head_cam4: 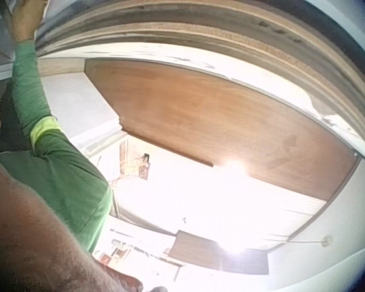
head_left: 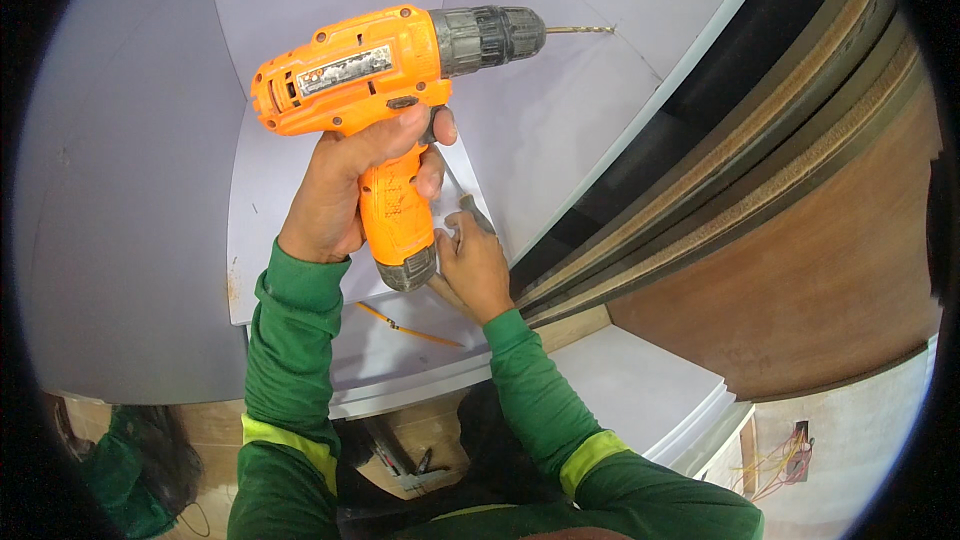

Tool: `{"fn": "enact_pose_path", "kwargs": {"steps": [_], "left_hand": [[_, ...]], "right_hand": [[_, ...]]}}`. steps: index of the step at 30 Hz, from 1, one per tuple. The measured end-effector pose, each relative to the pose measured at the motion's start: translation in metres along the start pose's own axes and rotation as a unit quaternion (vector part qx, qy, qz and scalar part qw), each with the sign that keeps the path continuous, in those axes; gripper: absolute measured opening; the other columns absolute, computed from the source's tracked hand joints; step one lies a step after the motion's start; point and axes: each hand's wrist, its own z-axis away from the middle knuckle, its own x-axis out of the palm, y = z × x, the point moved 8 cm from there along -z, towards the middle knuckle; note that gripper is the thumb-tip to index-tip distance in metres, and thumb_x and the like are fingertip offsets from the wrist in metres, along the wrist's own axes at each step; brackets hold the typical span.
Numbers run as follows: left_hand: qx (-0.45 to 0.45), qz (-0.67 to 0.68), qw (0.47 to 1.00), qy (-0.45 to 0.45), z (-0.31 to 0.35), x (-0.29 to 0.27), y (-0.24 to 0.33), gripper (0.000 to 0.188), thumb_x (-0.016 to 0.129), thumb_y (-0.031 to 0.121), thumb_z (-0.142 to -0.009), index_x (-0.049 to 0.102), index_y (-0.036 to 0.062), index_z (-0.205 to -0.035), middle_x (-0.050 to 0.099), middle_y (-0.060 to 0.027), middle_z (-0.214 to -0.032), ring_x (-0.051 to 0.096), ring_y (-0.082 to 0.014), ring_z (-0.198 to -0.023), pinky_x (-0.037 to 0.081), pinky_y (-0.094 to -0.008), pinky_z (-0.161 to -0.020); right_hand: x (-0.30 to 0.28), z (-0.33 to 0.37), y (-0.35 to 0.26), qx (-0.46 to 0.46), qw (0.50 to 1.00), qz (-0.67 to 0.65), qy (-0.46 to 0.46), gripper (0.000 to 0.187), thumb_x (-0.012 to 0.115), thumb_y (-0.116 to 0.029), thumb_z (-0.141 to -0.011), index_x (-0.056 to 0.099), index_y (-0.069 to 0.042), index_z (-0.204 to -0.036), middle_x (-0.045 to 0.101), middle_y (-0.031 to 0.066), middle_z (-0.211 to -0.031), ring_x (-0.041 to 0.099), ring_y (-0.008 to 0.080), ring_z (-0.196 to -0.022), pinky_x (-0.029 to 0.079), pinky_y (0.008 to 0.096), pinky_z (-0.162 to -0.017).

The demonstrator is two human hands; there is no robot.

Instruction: The person assembles a white cabinet by marking and hammering nails, drilling holes, applying adhesive, and securing parts with a hammer. Tools and materials are handled sequentially to attach components to the cabinet frame.

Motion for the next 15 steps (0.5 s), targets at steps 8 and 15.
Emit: {"fn": "enact_pose_path", "kwargs": {"steps": [8, 15], "left_hand": [[-0.001, -0.020, 1.000, 0.002, 0.0002, -0.0029, 0.0028, 0.040, 0.064, 0.026, -0.106, 0.056, 0.0042, -0.139, 0.068, -0.0117, -0.109, 0.065, -0.0157, -0.068, 0.057, -0.0321, -0.066], [0.009, 0.019, 1.000, 0.012, -0.0017, 0.0015, 0.0069, 0.029, 0.069, 0.023, -0.104, 0.064, 0.0063, -0.128, 0.070, -0.0089, -0.102, 0.066, -0.0162, -0.068, 0.055, -0.0304, -0.059]], "right_hand": [[-0.0008, 0.0008, -0.0006, -0.015, 0.999, -0.021, 0.024, 0.027, 0.073, -0.020, -0.098, 0.066, 0.000, -0.114, 0.071, 0.0208, -0.079, 0.072, 0.0419, -0.075, 0.053, 0.0526, -0.069], [-0.0035, 0.0021, -0.0032, -0.010, 1.000, -0.020, 0.012, 0.029, 0.072, -0.020, -0.098, 0.065, 0.001, -0.117, 0.071, 0.0212, -0.079, 0.072, 0.0405, -0.074, 0.053, 0.0511, -0.068]]}}
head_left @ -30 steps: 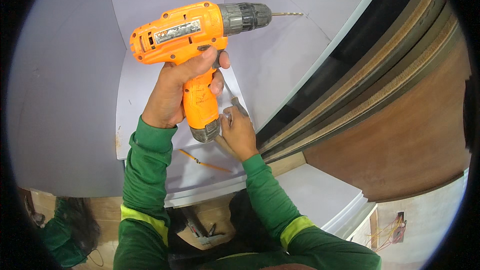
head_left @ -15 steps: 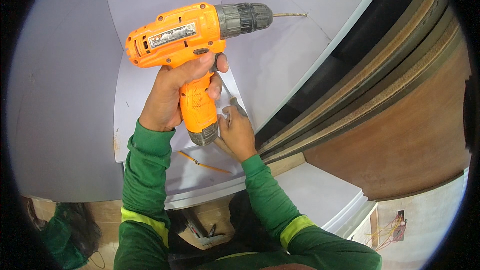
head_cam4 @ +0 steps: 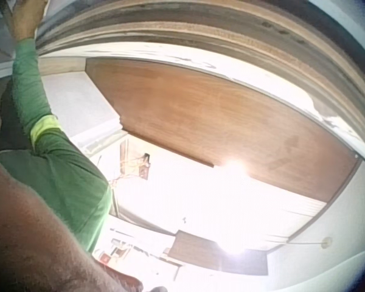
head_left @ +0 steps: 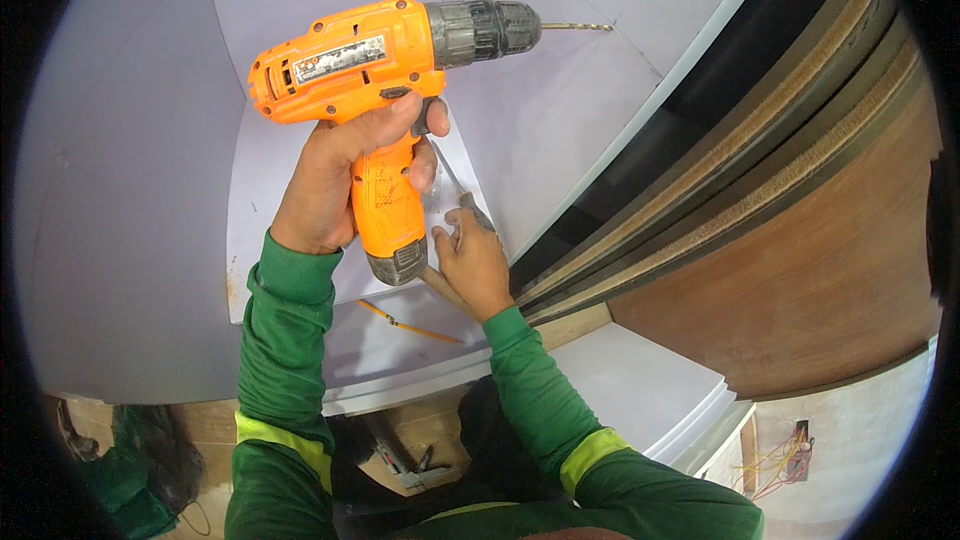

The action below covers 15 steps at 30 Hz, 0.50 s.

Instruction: The person assembles a white cabinet by marking and hammering nails, drilling holes, applying adhesive, and securing parts with a hammer. Tools and materials are handled sequentially to attach components to the cabinet frame.

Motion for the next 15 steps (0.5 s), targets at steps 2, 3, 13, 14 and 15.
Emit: {"fn": "enact_pose_path", "kwargs": {"steps": [2, 3, 13, 14, 15], "left_hand": [[-0.003, 0.004, 1.000, -0.001, 0.000, 0.001, -0.002, 0.030, 0.070, 0.022, -0.103, 0.065, 0.0065, -0.127, 0.070, -0.0086, -0.102, 0.066, -0.0163, -0.067, 0.055, -0.0303, -0.059], [-0.001, -0.005, 1.000, 0.004, 0.000, 0.002, -0.001, 0.030, 0.071, 0.023, -0.102, 0.065, 0.0063, -0.127, 0.070, -0.0084, -0.101, 0.066, -0.0159, -0.067, 0.055, -0.0300, -0.059], [0.004, -0.245, 0.969, 0.016, -0.009, 0.007, 0.034, 0.040, 0.074, 0.020, -0.098, 0.062, 0.0039, -0.132, 0.064, -0.0042, -0.094, 0.057, -0.0092, -0.059, 0.051, -0.0261, -0.058], [0.002, -0.255, 0.967, 0.014, -0.010, 0.005, 0.036, 0.040, 0.074, 0.020, -0.097, 0.062, 0.0042, -0.132, 0.063, -0.0037, -0.094, 0.056, -0.0090, -0.059, 0.050, -0.0260, -0.058], [0.001, -0.265, 0.964, 0.011, -0.011, 0.003, 0.038, 0.040, 0.074, 0.020, -0.097, 0.062, 0.0044, -0.132, 0.063, -0.0033, -0.093, 0.056, -0.0087, -0.059, 0.050, -0.0260, -0.058]], "right_hand": [[-0.002, 0.002, -0.002, -0.015, 1.000, 0.001, 0.010, 0.030, 0.072, -0.020, -0.098, 0.064, 0.002, -0.118, 0.071, 0.0208, -0.078, 0.072, 0.0393, -0.074, 0.053, 0.0502, -0.068], [-0.002, 0.001, -0.001, -0.009, 1.000, -0.008, 0.004, 0.030, 0.072, -0.020, -0.098, 0.064, 0.002, -0.118, 0.070, 0.0203, -0.077, 0.072, 0.0384, -0.073, 0.053, 0.0498, -0.067], [-0.002, 0.006, 0.003, -0.010, 1.000, -0.013, -0.023, 0.035, 0.070, -0.025, -0.100, 0.061, 0.000, -0.122, 0.073, 0.0225, -0.084, 0.072, 0.0450, -0.085, 0.055, 0.0553, -0.076], [-0.003, 0.005, 0.002, -0.015, 1.000, -0.014, -0.023, 0.035, 0.071, -0.025, -0.100, 0.061, 0.000, -0.122, 0.072, 0.0227, -0.084, 0.072, 0.0451, -0.084, 0.055, 0.0553, -0.076], [-0.003, 0.005, 0.001, -0.012, 0.999, -0.016, -0.027, 0.034, 0.071, -0.025, -0.100, 0.061, 0.000, -0.122, 0.072, 0.0226, -0.083, 0.072, 0.0451, -0.084, 0.055, 0.0554, -0.076]]}}
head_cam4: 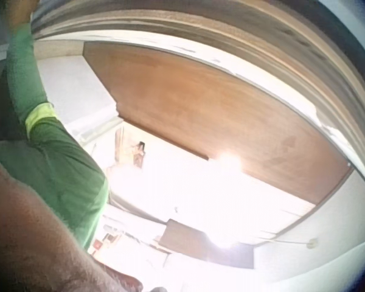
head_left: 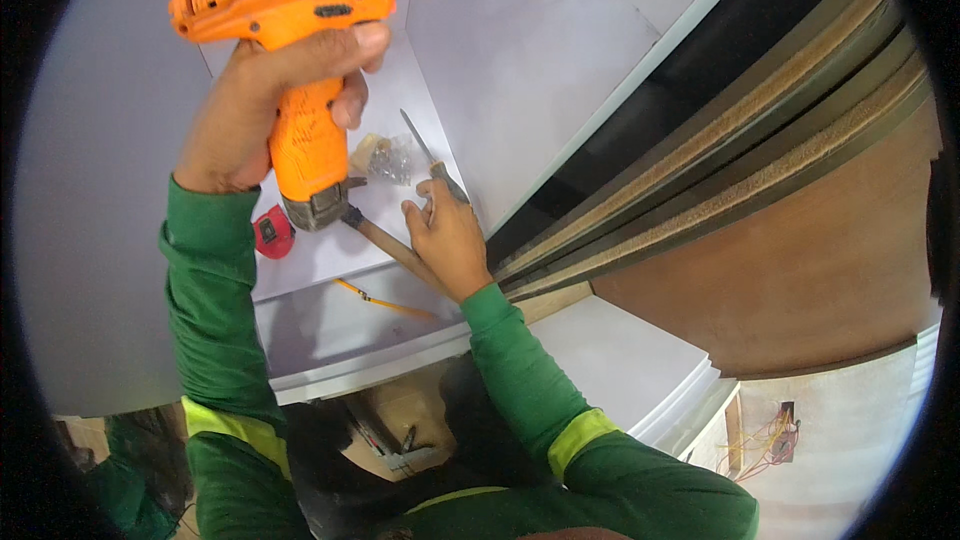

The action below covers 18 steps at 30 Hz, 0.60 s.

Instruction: The person assembles a white cabinet by marking and hammering nails, drilling holes, applying adhesive, and securing parts with a hammer. Tools and materials are handled sequentially to attach components to the cabinet frame.

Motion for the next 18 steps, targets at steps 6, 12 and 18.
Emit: {"fn": "enact_pose_path", "kwargs": {"steps": [6, 12, 18], "left_hand": [[0.002, -0.037, 0.999, 0.003, -0.008, -0.006, 0.005, 0.044, 0.079, 0.022, -0.093, 0.063, 0.0047, -0.130, 0.063, -0.0002, -0.092, 0.054, -0.0070, -0.056, 0.048, -0.0255, -0.056], [0.007, -0.066, 0.998, 0.012, -0.009, -0.012, 0.009, 0.039, 0.082, 0.024, -0.091, 0.065, 0.0051, -0.121, 0.063, 0.0008, -0.087, 0.057, -0.0076, -0.056, 0.049, -0.0262, -0.056], [0.012, -0.053, 0.998, 0.016, -0.009, -0.006, 0.015, 0.032, 0.085, 0.028, -0.090, 0.069, 0.0049, -0.103, 0.064, 0.0006, -0.075, 0.061, -0.0091, -0.056, 0.051, -0.0259, -0.055]], "right_hand": [[-0.004, 0.001, 0.001, -0.006, 1.000, -0.017, 0.024, 0.030, 0.074, -0.021, -0.097, 0.065, 0.001, -0.117, 0.067, 0.0164, -0.073, 0.069, 0.0341, -0.068, 0.052, 0.0475, -0.068], [-0.001, 0.000, 0.001, 0.000, 1.000, -0.018, 0.006, 0.033, 0.073, -0.022, -0.098, 0.063, 0.001, -0.120, 0.070, 0.0179, -0.076, 0.071, 0.0373, -0.074, 0.054, 0.0501, -0.071], [-0.003, -0.001, -0.001, 0.014, 1.000, -0.014, -0.013, 0.038, 0.071, -0.024, -0.100, 0.061, 0.002, -0.124, 0.072, 0.0208, -0.081, 0.072, 0.0430, -0.082, 0.055, 0.0539, -0.076]]}}
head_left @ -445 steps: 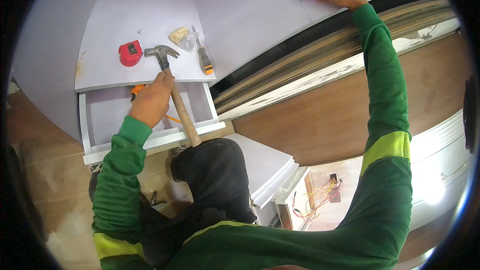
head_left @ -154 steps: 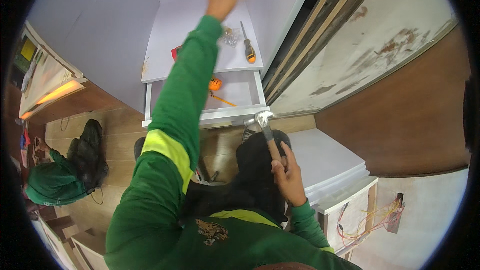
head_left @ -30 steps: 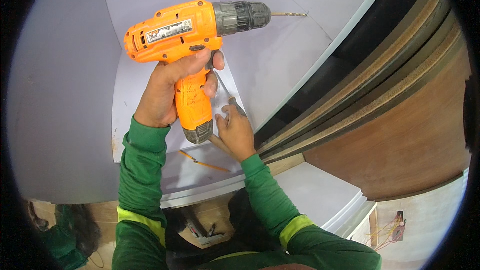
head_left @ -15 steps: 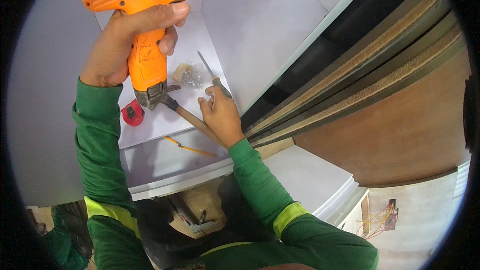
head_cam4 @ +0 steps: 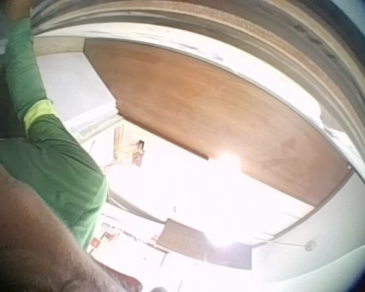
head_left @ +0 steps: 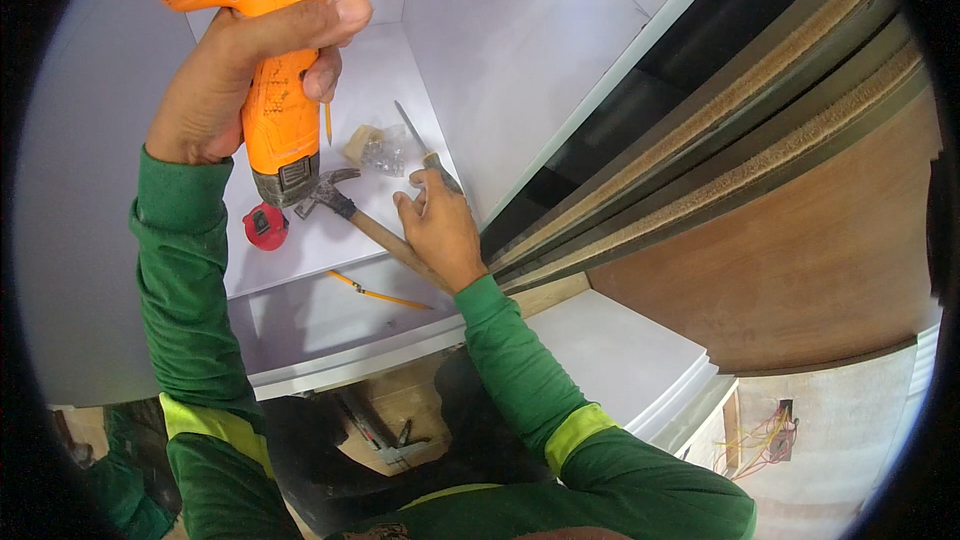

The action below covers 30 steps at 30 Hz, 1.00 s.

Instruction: The person assembles a white cabinet by marking and hammering nails, drilling holes, applying adhesive, and securing parts with a hammer. Tools and materials are handled sequentially to attach components to the cabinet frame.

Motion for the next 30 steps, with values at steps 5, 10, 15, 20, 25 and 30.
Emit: {"fn": "enact_pose_path", "kwargs": {"steps": [5, 10, 15, 20, 25, 30], "left_hand": [[0.003, -0.021, 1.000, 0.001, -0.001, -0.002, 0.002, 0.031, 0.085, 0.028, -0.089, 0.070, 0.0051, -0.102, 0.064, 0.0005, -0.072, 0.060, -0.0094, -0.055, 0.051, -0.0263, -0.055], [0.009, -0.045, 0.999, 0.005, 0.000, -0.002, 0.007, 0.031, 0.086, 0.030, -0.089, 0.070, 0.0053, -0.100, 0.064, 0.0007, -0.072, 0.060, -0.0096, -0.054, 0.051, -0.0267, -0.055], [-0.008, -0.070, 0.997, -0.006, -0.002, -0.009, 0.003, 0.035, 0.081, 0.028, -0.092, 0.067, 0.0050, -0.114, 0.062, 0.0017, -0.077, 0.054, -0.0083, -0.053, 0.048, -0.0274, -0.055], [-0.007, -0.057, 0.998, -0.007, -0.001, -0.004, 0.005, 0.035, 0.081, 0.025, -0.092, 0.066, 0.0047, -0.116, 0.063, 0.0013, -0.079, 0.055, -0.0085, -0.055, 0.048, -0.0279, -0.057], [-0.008, 0.012, 1.000, -0.001, 0.003, 0.005, 0.002, 0.027, 0.083, 0.025, -0.091, 0.070, 0.0053, -0.101, 0.065, 0.0008, -0.078, 0.060, -0.0083, -0.057, 0.051, -0.0261, -0.056], [-0.006, 0.012, 1.000, -0.021, -0.001, 0.001, -0.008, 0.032, 0.085, 0.028, -0.090, 0.069, 0.0049, -0.104, 0.066, -0.0004, -0.080, 0.062, -0.0083, -0.058, 0.054, -0.0262, -0.056]], "right_hand": [[-0.001, 0.000, 0.002, -0.018, 0.999, -0.012, 0.032, 0.035, 0.074, -0.022, -0.098, 0.064, 0.001, -0.121, 0.069, 0.0158, -0.074, 0.070, 0.0356, -0.070, 0.053, 0.0485, -0.069], [0.002, 0.000, 0.003, 0.008, 1.000, -0.002, -0.010, 0.039, 0.071, -0.025, -0.100, 0.059, 0.002, -0.126, 0.073, 0.0205, -0.083, 0.073, 0.0432, -0.083, 0.055, 0.0541, -0.076], [0.002, 0.001, 0.000, 0.011, 1.000, 0.005, -0.015, 0.039, 0.071, -0.026, -0.100, 0.059, 0.001, -0.126, 0.074, 0.0205, -0.085, 0.073, 0.0433, -0.084, 0.055, 0.0549, -0.077], [0.003, 0.001, 0.002, 0.014, 1.000, 0.018, -0.007, 0.040, 0.071, -0.027, -0.100, 0.060, 0.001, -0.126, 0.074, 0.0204, -0.087, 0.073, 0.0434, -0.086, 0.056, 0.0546, -0.079], [0.002, 0.002, 0.000, 0.026, 0.999, 0.020, -0.013, 0.041, 0.072, -0.027, -0.099, 0.061, 0.002, -0.126, 0.074, 0.0205, -0.087, 0.073, 0.0429, -0.088, 0.056, 0.0537, -0.080], [0.002, 0.002, 0.000, 0.008, 1.000, 0.012, -0.006, 0.041, 0.072, -0.027, -0.099, 0.061, 0.003, -0.125, 0.074, 0.0207, -0.086, 0.073, 0.0424, -0.087, 0.056, 0.0532, -0.080]]}}
